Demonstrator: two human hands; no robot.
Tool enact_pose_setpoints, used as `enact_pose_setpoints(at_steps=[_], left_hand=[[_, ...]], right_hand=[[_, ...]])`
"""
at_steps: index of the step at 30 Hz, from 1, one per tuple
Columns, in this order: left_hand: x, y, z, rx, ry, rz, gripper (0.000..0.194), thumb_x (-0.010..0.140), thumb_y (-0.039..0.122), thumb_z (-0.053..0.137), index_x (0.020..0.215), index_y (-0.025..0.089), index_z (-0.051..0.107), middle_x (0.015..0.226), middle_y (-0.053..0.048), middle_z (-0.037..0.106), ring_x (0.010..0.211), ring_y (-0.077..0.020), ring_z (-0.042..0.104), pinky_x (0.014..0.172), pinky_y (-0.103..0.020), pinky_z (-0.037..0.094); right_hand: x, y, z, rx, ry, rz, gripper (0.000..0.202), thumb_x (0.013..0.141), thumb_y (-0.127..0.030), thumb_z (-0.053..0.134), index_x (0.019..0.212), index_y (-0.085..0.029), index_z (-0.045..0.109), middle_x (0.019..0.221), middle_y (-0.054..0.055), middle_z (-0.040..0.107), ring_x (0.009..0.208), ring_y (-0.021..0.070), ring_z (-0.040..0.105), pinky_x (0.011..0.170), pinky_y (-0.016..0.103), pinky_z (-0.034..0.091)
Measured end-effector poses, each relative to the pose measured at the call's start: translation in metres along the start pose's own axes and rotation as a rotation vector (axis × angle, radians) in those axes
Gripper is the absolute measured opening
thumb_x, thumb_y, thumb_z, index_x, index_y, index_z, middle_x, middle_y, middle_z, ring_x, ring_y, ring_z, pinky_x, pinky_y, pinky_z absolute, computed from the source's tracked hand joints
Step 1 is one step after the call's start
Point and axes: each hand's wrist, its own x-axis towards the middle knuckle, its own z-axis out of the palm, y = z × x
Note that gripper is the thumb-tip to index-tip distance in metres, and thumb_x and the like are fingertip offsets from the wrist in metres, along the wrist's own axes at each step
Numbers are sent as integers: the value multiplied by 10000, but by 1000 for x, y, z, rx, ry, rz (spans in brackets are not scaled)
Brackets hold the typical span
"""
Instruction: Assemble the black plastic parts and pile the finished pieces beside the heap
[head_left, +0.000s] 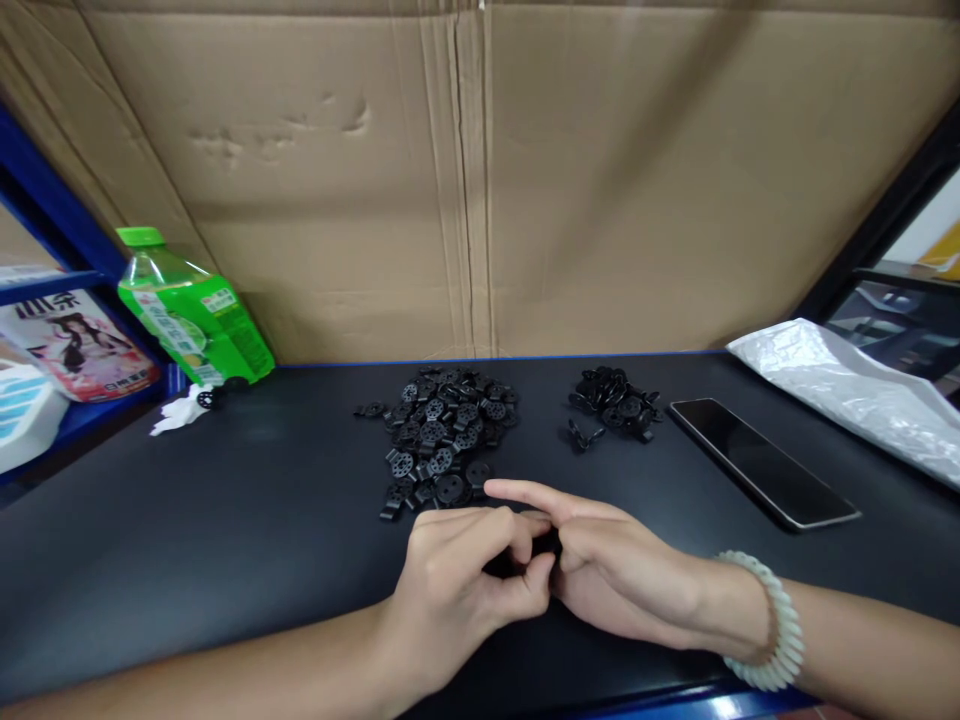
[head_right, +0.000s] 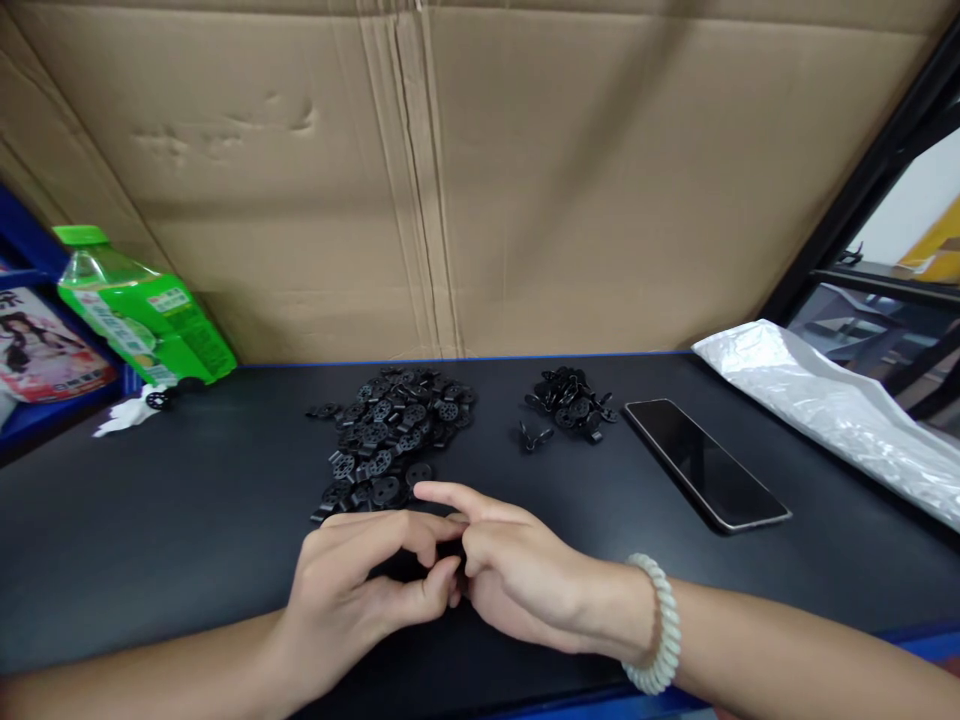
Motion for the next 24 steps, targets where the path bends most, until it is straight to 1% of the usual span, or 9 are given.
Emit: enact_pose_setpoints(at_steps=[3,5,7,9,12,15,20,22,24], left_hand=[[0,-2,1,-12,23,57,203,764,29,638,686,187,538,630,38,707,554,-110,677,572,-171,522],[1,-4,0,5,41,41,189,777,29,639,702,184,561,615,46,693,538,-101,667,572,-166,522],[1,-4,-1,23,64,-55,202,788,29,633,689,187,555,570,68,648,481,-78,631,521,-144,502],[0,-5,-1,-39,70,-186,209,803,31,618,703,194,534,571,85,621,445,-57,611,483,-120,498],[-3,-4,-1,-170,84,-273,187,825,25,583,840,210,561,792,50,693,629,-79,699,610,-134,575],[-5,-4,0,-155,104,-244,256,807,0,585,932,222,612,934,18,698,829,-114,705,737,-170,592],[-3,-5,-1,-193,76,-274,253,813,9,608,923,234,643,892,36,698,793,-98,695,732,-148,580],[-2,-5,-3,-223,118,-306,247,830,21,603,910,252,640,870,55,686,784,-85,691,725,-125,570],[-1,-5,-7,-243,167,-336,246,844,33,590,907,266,635,868,63,669,781,-76,684,717,-110,563]], right_hand=[[0,0,5,76,46,-6,683,547,-78,501,1223,-161,555,956,34,669,991,156,587,951,290,366],[1,2,9,117,55,-21,705,517,-61,499,1215,-147,546,913,25,654,866,136,582,856,271,389],[2,4,10,144,26,-38,729,492,-37,480,1211,-150,525,852,4,624,712,110,533,734,264,384],[2,5,10,150,-27,-43,736,491,-25,469,1213,-165,502,814,-9,591,641,103,483,671,272,356],[0,2,6,131,-121,-37,710,509,-23,460,1203,-173,497,830,5,562,690,124,484,690,295,346],[-1,-3,1,147,-178,-45,688,518,-45,472,1192,-182,497,871,10,530,735,128,469,694,291,342],[2,-3,0,38,-136,-30,536,732,-139,614,1247,-192,472,937,5,495,691,77,423,627,237,337],[5,-2,-3,-95,-83,-72,537,743,-111,630,1250,-189,472,965,13,516,696,75,456,634,240,380],[8,-3,-8,-233,-37,-136,556,704,-63,643,1225,-175,484,969,26,556,749,102,533,662,262,443]])
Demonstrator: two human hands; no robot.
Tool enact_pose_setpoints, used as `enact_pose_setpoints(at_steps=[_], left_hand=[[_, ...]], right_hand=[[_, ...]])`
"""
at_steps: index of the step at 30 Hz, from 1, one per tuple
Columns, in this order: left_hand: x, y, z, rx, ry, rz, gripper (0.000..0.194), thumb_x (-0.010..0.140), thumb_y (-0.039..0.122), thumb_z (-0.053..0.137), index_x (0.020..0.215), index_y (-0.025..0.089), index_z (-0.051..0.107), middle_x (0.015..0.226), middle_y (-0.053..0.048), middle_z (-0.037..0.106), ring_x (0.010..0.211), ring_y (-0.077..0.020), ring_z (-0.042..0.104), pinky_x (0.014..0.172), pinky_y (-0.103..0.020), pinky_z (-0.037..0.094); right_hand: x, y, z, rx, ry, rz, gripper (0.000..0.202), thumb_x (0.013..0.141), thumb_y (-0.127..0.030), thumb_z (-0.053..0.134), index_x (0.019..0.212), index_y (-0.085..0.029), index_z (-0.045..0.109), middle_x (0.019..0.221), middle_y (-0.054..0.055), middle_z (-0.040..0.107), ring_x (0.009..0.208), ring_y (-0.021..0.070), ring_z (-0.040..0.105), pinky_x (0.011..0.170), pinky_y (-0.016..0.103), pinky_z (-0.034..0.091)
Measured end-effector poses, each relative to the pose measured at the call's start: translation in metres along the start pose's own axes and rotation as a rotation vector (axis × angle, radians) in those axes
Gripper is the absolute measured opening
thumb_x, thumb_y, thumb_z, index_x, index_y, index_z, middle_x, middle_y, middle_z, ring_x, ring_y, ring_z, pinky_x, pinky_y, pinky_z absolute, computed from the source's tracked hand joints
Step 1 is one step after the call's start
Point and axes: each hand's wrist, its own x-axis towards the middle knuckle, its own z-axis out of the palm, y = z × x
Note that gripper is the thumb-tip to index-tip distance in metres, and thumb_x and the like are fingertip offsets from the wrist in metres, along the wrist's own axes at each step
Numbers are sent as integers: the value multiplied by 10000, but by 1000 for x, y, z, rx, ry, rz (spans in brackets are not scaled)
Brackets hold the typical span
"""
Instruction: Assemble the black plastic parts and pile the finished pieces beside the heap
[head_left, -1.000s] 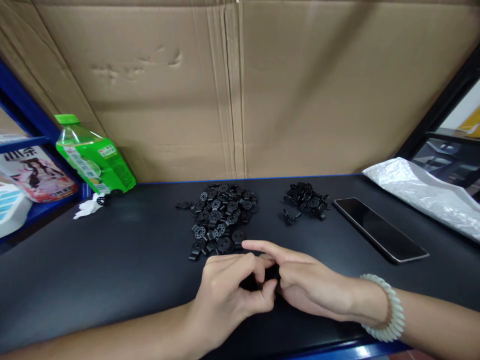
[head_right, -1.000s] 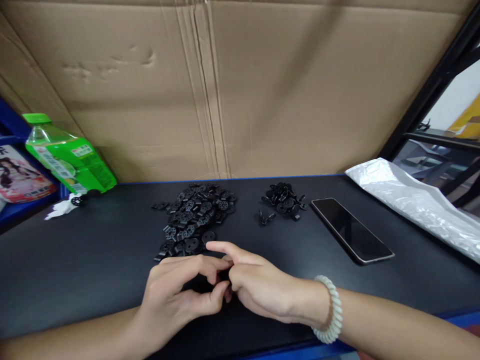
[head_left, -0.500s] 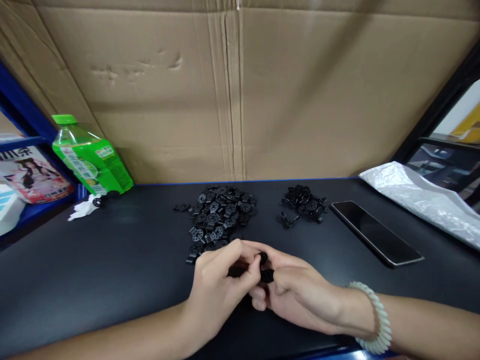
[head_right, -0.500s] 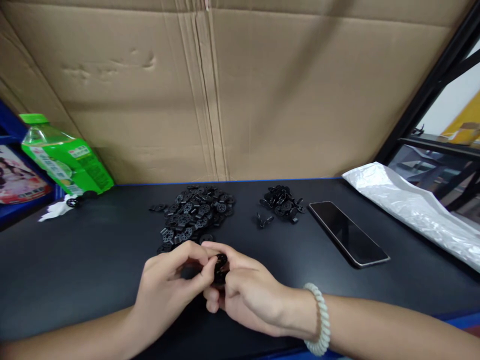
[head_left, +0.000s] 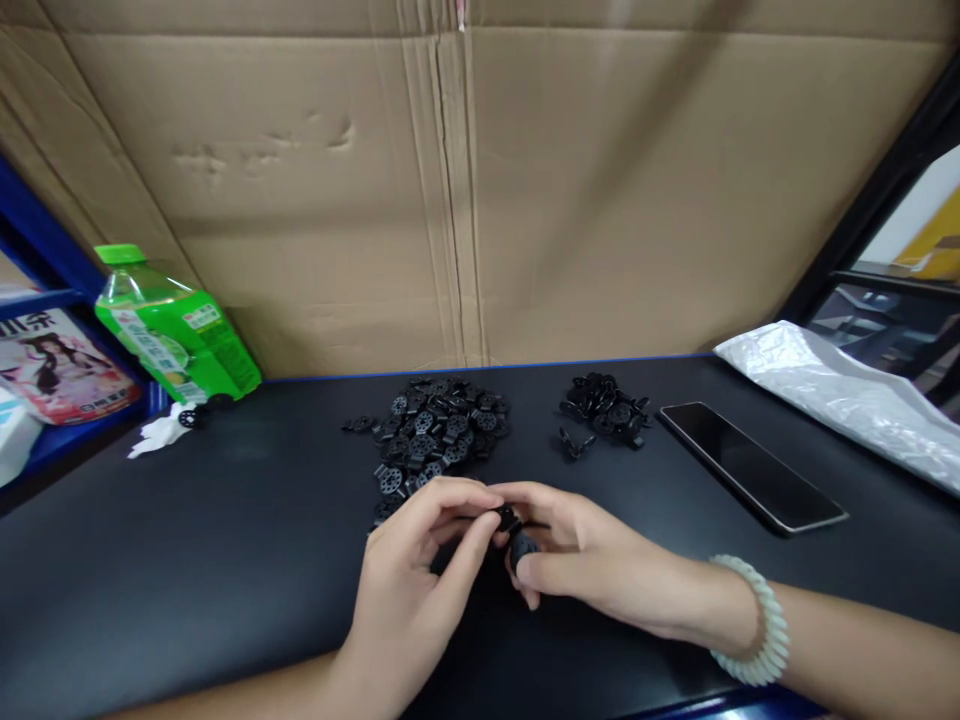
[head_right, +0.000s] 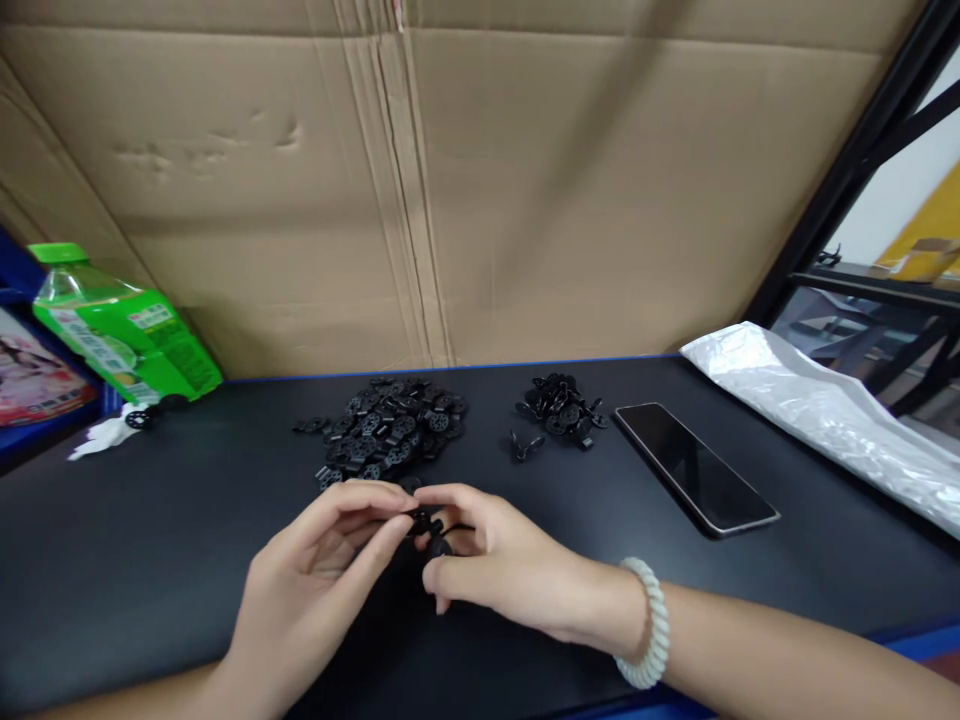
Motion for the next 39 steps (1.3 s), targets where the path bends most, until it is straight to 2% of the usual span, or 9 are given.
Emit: enact_pose_setpoints(at_steps=[5,9,14,18,20,25,31,35,39], left_hand=[[5,-1,-8,13,61,-60,221,859,53,569,899,260,635,868,43,635,791,-82,652,685,-104,543],[1,-3,-7,50,-77,10,218,868,57,549,931,256,612,946,9,607,895,-120,624,730,-165,545],[-6,-2,-5,202,-353,89,241,848,25,530,977,223,577,1047,-33,606,991,-157,596,881,-262,493],[-7,4,-3,204,-546,194,268,819,-3,507,988,188,588,1001,-55,630,972,-169,596,878,-270,503],[-7,5,-2,217,-597,243,251,807,-2,509,961,171,604,971,-67,646,960,-176,602,874,-269,518],[-8,7,-1,387,-580,265,204,821,63,539,963,176,632,1045,-97,669,1068,-234,603,934,-337,535],[-12,8,-6,698,-612,187,471,834,363,620,1244,137,571,1460,-233,413,1396,-478,229,972,-644,445],[-12,7,-5,630,-674,195,465,837,276,603,1275,152,509,1434,-204,443,1381,-398,315,1036,-564,428],[-11,7,-3,432,-658,163,306,788,34,488,1040,206,507,1252,-117,521,1278,-265,433,1030,-387,447]], right_hand=[[3,-10,-18,-260,-63,-94,366,771,-134,633,1129,-142,555,941,60,664,845,150,647,766,320,516],[-2,-28,-30,-655,-83,-151,342,753,-164,667,1085,-161,585,861,21,654,786,145,635,759,314,528],[-3,-47,-60,-1592,376,-445,267,749,-143,651,1016,-128,643,959,95,610,928,251,554,850,421,488],[-1,-47,-72,-1949,637,-411,499,802,-245,643,1229,-1,556,1117,211,546,1020,351,479,875,510,472],[0,-43,-67,-1986,580,-452,463,864,-201,549,1279,1,515,1141,210,537,1040,336,472,895,494,471],[0,-33,-52,-1983,151,-491,400,879,-28,395,1232,-121,560,1049,123,595,976,252,527,892,425,476],[-2,-32,-48,-1968,322,-447,340,858,-8,364,1028,-102,644,952,159,632,902,287,554,849,484,465],[-3,-26,-37,-1641,301,-481,309,901,-68,390,1111,-120,610,973,117,641,927,238,581,878,415,475],[-2,-15,-29,-1414,222,-357,243,906,-209,510,1114,-141,616,909,68,627,788,182,596,727,325,501]])
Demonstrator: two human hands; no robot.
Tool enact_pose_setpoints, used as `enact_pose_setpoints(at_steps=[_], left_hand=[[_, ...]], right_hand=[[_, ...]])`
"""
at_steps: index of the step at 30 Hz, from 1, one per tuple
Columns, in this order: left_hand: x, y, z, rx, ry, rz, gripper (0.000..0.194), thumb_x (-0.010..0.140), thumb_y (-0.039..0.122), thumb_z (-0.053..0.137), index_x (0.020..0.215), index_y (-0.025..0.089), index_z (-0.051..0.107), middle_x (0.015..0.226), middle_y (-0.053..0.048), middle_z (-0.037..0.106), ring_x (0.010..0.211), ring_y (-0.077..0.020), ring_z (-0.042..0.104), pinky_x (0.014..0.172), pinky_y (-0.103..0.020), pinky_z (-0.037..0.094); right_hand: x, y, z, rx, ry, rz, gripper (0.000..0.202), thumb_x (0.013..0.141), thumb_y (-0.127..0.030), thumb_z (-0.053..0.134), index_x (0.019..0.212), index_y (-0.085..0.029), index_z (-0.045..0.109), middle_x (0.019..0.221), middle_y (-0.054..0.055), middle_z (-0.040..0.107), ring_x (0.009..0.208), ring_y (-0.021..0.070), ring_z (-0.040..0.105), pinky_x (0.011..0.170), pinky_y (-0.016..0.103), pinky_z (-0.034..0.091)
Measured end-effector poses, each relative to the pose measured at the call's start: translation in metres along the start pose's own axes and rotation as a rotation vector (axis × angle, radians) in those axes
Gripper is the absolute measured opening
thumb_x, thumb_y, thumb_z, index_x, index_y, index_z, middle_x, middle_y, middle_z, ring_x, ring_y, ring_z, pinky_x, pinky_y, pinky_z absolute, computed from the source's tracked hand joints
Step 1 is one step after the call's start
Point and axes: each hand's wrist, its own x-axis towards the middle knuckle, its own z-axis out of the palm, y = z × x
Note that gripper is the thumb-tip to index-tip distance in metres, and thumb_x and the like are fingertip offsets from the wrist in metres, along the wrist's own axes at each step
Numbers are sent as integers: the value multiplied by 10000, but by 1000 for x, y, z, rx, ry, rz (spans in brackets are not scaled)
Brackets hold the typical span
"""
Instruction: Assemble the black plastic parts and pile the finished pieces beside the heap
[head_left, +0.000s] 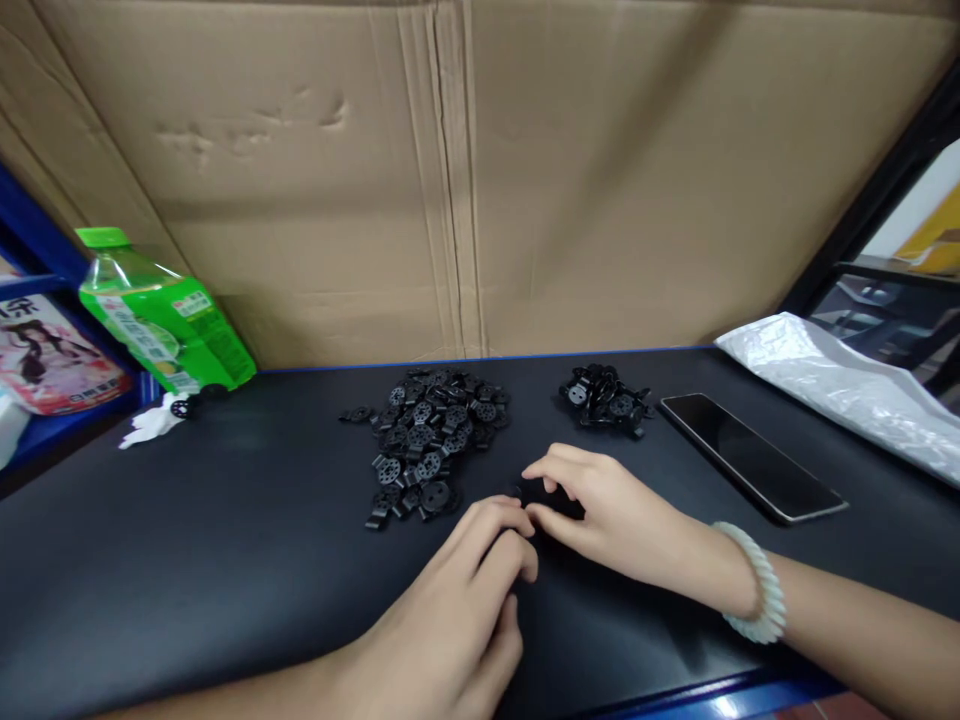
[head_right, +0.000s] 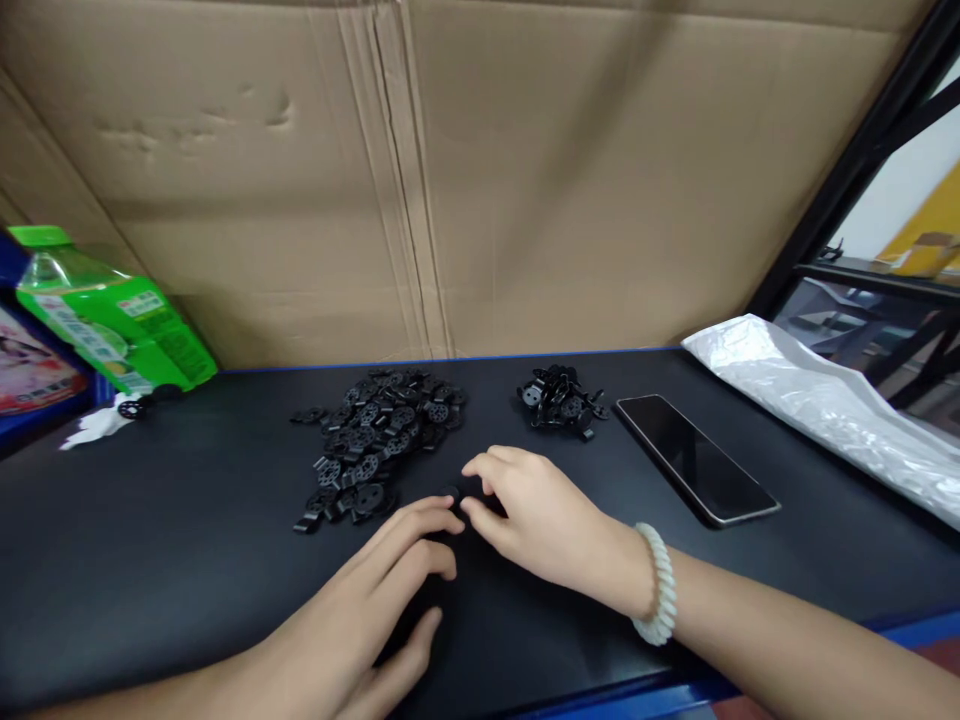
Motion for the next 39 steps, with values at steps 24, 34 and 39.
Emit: enact_pose_setpoints(at_steps=[24,34,39], left_hand=[[14,-12,-1,-858,273,-429,142,822,175,654,815,206,516,886,2,603,869,-141,597,726,-223,527],[15,-6,0,-873,422,-379,206,739,91,695,908,204,662,935,-9,675,894,-153,680,842,-255,578],[15,-3,3,-793,403,-334,231,739,82,691,919,227,683,921,-6,709,888,-162,705,826,-243,590]], right_hand=[[-2,-10,4,498,61,-129,159,848,-70,604,850,-210,679,870,7,588,796,121,578,738,259,468],[-1,-11,3,1132,-175,209,438,794,-127,592,1197,-237,463,1103,47,525,973,161,582,846,366,521],[2,-14,4,1430,-520,303,377,793,-179,602,1153,-177,492,1037,56,573,848,153,634,811,377,523]])
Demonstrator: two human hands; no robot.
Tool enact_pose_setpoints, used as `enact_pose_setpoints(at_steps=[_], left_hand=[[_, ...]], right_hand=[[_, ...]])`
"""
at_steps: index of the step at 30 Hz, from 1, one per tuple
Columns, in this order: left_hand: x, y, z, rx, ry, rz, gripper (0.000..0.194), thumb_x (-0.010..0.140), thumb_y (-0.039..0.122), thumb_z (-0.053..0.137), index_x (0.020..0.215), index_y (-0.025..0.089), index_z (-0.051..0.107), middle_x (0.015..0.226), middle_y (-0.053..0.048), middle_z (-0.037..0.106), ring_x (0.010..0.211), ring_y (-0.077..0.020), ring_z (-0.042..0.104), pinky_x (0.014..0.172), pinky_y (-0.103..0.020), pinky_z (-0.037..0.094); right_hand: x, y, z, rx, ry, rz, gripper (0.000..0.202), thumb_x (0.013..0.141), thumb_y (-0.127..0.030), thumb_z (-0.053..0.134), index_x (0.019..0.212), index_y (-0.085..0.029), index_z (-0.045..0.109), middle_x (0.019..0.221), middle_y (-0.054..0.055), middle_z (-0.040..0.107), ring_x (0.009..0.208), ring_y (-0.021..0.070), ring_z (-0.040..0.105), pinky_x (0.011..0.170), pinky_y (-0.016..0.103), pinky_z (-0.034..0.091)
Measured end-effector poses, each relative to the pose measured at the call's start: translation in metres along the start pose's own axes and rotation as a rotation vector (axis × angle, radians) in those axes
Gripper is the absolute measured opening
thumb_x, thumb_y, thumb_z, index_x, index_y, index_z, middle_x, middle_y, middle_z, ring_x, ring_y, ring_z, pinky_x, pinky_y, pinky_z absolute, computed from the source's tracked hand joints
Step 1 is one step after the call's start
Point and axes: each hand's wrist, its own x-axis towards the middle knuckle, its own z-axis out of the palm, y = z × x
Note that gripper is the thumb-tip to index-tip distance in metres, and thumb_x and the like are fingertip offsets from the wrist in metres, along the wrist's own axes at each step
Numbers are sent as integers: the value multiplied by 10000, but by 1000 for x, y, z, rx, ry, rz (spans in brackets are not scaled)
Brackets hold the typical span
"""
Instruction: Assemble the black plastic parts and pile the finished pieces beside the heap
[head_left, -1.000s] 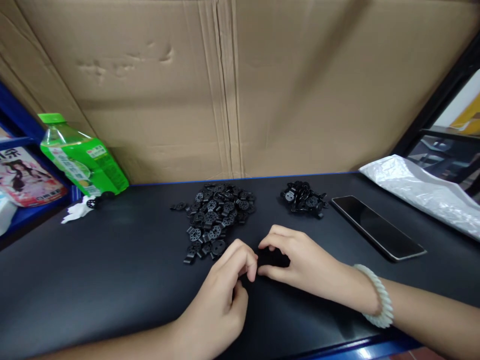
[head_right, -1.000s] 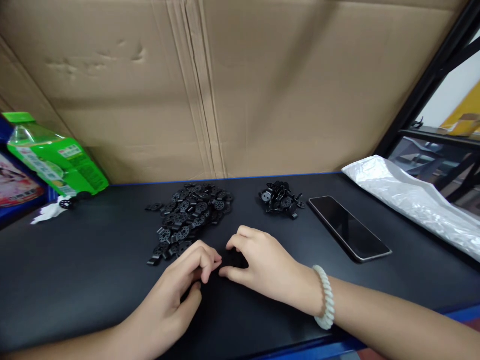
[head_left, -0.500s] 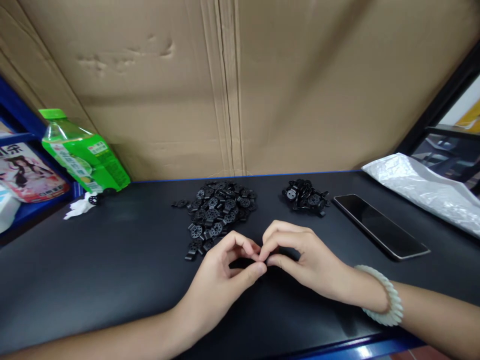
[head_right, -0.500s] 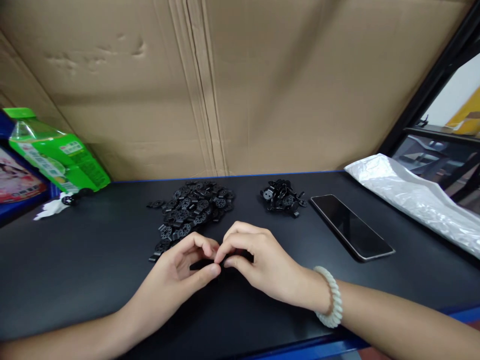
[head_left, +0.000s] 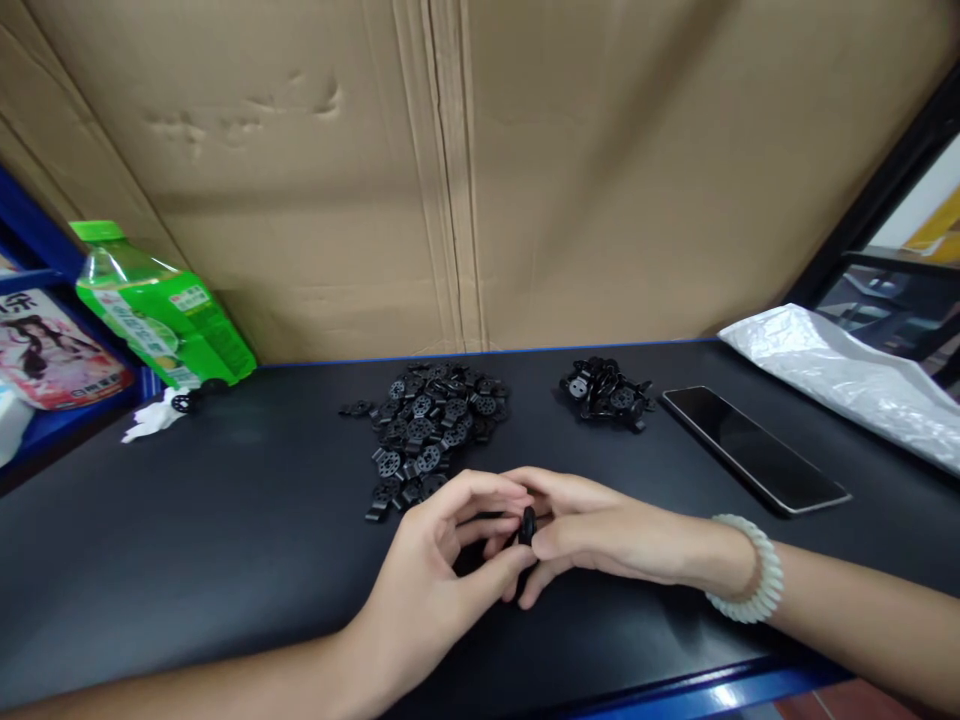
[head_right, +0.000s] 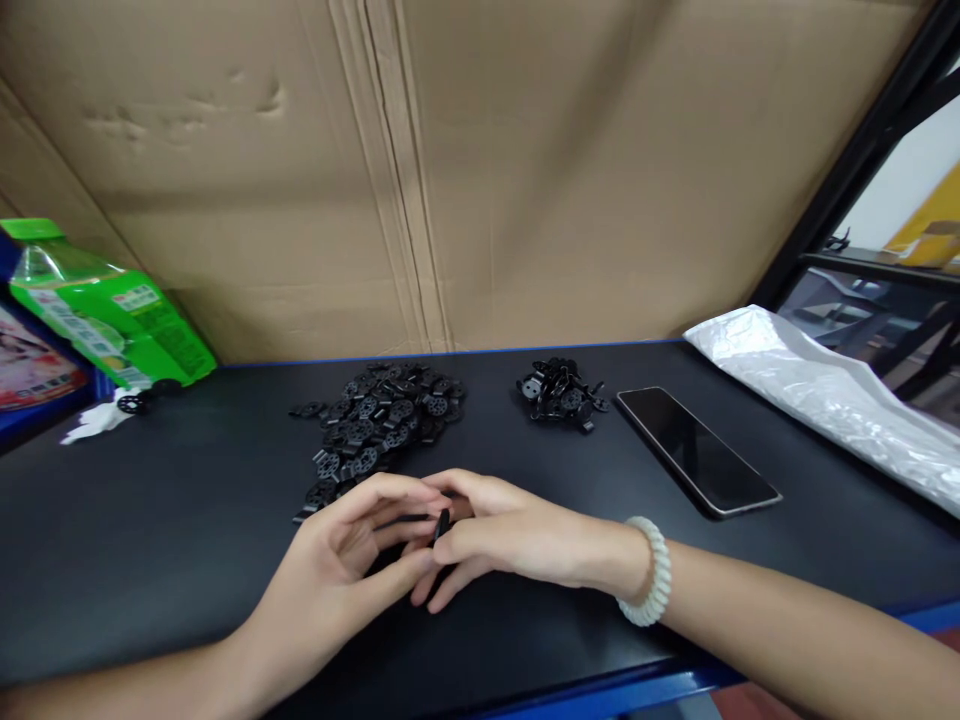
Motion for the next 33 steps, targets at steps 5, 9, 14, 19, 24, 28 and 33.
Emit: enact_pose_setpoints(at_steps=[5,9,14,19,24,28,33], left_hand=[[-1,1,1,38,-19,15,227,736,85,696,914,226,693,915,-6,713,881,-160,706,824,-244,594],[0,2,2,55,-20,1,180,740,91,676,882,201,690,904,-15,707,877,-169,702,832,-274,597],[1,3,4,49,-18,-10,124,724,66,658,785,174,651,859,-15,701,807,-163,690,779,-283,595],[0,3,5,132,-24,-21,145,679,32,637,681,168,584,877,-36,730,825,-190,696,593,-209,543],[1,1,6,204,-10,16,130,660,36,624,634,156,580,844,-28,743,606,-114,639,519,-181,491],[3,-2,7,187,-24,-1,106,677,64,619,636,151,575,829,-27,738,440,-52,523,464,-173,470],[4,-3,6,419,23,253,131,649,27,610,621,154,593,555,52,585,435,-53,463,444,-145,401]], right_hand=[[2,4,1,-10,-37,-18,389,761,-81,533,1139,-168,499,983,42,586,836,146,644,803,355,512],[3,5,2,67,-44,-7,382,717,-42,496,1078,-166,508,952,35,592,851,148,635,810,352,501],[4,5,4,140,-43,-21,420,688,-21,455,1077,-166,518,963,35,598,826,138,623,808,349,498],[5,8,8,220,-1,-35,444,599,-11,462,1001,-174,558,938,20,587,855,141,586,780,324,506],[5,10,12,278,65,-37,443,584,-18,494,987,-167,599,934,31,585,925,161,564,770,306,495],[6,10,13,294,80,-27,487,567,-10,488,1009,-173,615,899,21,589,872,160,573,792,346,484],[7,12,15,338,141,-9,502,537,-15,497,990,-185,628,872,10,619,876,150,576,812,309,429]])
